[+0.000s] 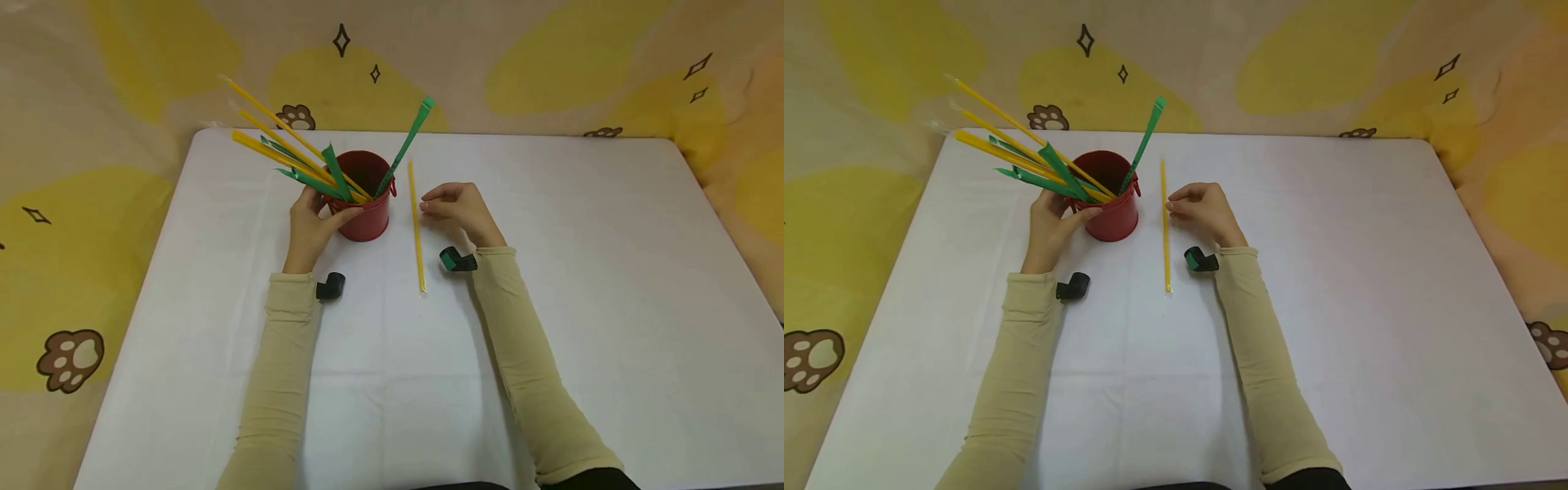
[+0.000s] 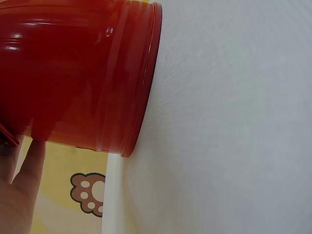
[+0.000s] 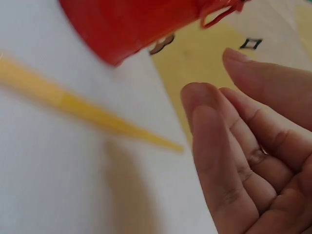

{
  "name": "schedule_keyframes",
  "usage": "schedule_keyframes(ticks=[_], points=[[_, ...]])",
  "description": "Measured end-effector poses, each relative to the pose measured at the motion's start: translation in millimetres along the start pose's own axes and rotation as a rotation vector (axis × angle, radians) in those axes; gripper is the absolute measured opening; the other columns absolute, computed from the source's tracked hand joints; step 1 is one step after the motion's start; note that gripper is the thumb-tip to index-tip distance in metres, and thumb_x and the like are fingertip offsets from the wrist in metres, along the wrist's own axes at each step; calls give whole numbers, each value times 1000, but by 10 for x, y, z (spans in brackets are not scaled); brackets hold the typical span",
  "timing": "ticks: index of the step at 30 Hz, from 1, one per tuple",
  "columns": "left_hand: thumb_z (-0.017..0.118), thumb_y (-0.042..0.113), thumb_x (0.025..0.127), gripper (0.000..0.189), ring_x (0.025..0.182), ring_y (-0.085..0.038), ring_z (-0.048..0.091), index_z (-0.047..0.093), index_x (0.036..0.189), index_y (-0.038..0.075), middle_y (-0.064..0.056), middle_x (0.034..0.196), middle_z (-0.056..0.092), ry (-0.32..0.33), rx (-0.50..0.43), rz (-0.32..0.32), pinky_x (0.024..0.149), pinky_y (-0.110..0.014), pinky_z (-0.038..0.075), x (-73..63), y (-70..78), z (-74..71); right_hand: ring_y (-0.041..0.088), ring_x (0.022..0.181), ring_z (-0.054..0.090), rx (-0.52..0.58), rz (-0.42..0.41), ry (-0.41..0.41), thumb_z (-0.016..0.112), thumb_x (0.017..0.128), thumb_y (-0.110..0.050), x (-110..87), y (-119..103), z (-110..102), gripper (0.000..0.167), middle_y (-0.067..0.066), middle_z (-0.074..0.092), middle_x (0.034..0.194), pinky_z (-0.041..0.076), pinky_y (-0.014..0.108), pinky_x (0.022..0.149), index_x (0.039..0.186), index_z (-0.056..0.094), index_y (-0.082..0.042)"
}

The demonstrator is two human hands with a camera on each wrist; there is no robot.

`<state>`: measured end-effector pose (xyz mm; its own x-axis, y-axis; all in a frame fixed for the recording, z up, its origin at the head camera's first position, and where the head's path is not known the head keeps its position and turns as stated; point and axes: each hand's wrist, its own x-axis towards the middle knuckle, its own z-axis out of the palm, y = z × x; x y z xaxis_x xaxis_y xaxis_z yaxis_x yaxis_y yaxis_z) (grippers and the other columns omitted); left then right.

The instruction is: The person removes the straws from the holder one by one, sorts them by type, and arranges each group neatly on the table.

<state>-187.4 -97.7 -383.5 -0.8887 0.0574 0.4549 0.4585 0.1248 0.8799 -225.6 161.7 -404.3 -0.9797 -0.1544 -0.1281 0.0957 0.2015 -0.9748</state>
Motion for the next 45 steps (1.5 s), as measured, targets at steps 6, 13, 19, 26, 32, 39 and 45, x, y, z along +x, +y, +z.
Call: schedule_keyframes(ticks=[6,13,19,26,32,39,45], points=[[73,-6,76,56,119,-32,51,49,126,-11,-25,124,56,-19,16,-33,103,-38,42,6,9,27,27,78,66,87,-167,-10,73,81,-6,-126,-247,67,18,9,69,82,57,33,73,94,68,5],[73,-2,78,57,121,-30,50,48,130,-8,-21,128,55,-31,50,-66,104,-39,41,-3,30,35,27,76,66,106,-302,-12,70,84,-2,-229,-492,238,20,9,69,84,57,34,73,96,65,12],[73,-2,78,58,121,-30,50,47,130,-8,-22,127,55,-30,67,-53,104,-40,41,-2,40,14,29,75,64,98,-400,-36,69,84,-2,-213,-697,418,16,10,69,85,57,33,72,96,67,10],[74,-4,77,58,120,-33,50,48,128,-10,-25,126,54,-22,57,-52,103,-42,41,-10,48,2,22,76,67,44,-411,-50,70,84,-1,-119,-832,620,19,9,69,87,56,31,70,98,66,11],[75,-5,76,59,119,-32,51,48,128,-10,-25,126,55,-15,44,-47,103,-41,41,-20,36,-20,19,77,67,-3,-416,-80,69,85,-3,-27,-941,798,17,14,69,94,57,32,73,99,68,7],[74,-5,76,57,117,-34,52,49,127,-10,-26,124,55,-15,23,-45,103,-41,41,-33,45,-41,16,78,66,-94,-426,-83,70,85,-5,57,-1008,975,16,12,70,92,54,27,74,99,70,3],[74,-6,76,57,118,-34,51,49,127,-10,-26,124,55,-4,12,-61,103,-43,41,-32,67,-40,14,75,66,-262,-427,-21,73,83,-12,97,-1058,1070,17,9,70,88,52,21,72,96,70,-1]])
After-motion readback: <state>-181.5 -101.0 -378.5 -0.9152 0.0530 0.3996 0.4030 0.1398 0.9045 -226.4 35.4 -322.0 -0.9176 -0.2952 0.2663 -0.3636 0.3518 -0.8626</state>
